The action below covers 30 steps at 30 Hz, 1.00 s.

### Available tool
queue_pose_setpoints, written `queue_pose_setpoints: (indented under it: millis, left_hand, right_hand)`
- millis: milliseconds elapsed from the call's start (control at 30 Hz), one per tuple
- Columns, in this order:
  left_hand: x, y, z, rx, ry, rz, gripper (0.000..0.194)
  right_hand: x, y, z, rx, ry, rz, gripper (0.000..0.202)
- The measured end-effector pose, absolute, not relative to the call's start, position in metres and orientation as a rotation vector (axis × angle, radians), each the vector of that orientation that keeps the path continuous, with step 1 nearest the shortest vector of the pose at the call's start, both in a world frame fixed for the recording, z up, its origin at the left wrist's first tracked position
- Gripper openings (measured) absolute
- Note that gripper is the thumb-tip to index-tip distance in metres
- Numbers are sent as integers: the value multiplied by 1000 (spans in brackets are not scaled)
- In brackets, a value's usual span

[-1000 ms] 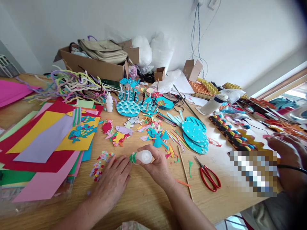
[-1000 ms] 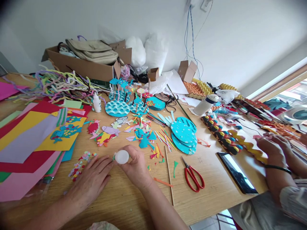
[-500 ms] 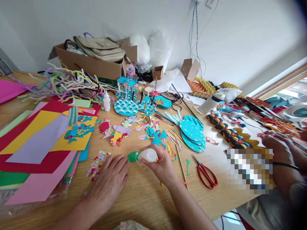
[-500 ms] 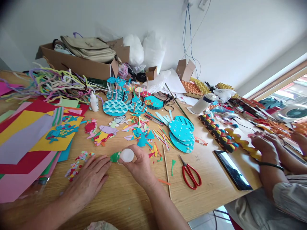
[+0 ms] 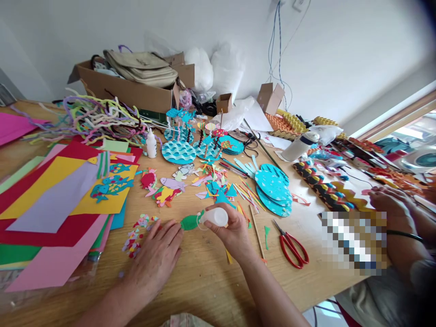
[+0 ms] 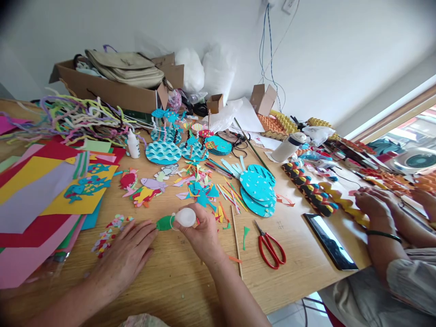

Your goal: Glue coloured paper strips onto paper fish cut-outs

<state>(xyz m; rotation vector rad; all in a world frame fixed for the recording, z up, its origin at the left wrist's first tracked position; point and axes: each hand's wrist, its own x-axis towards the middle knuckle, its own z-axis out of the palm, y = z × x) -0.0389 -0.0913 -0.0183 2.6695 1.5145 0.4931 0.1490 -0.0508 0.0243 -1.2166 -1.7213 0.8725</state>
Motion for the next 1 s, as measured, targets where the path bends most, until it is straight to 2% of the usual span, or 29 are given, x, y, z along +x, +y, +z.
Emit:
queue_pose_setpoints:
  millis: [1000]
  left_hand:
    - [-37, -92, -18, 2607, 1543, 478, 34]
  right_hand:
    - [124, -45, 24, -1073, -1856, 951, 19]
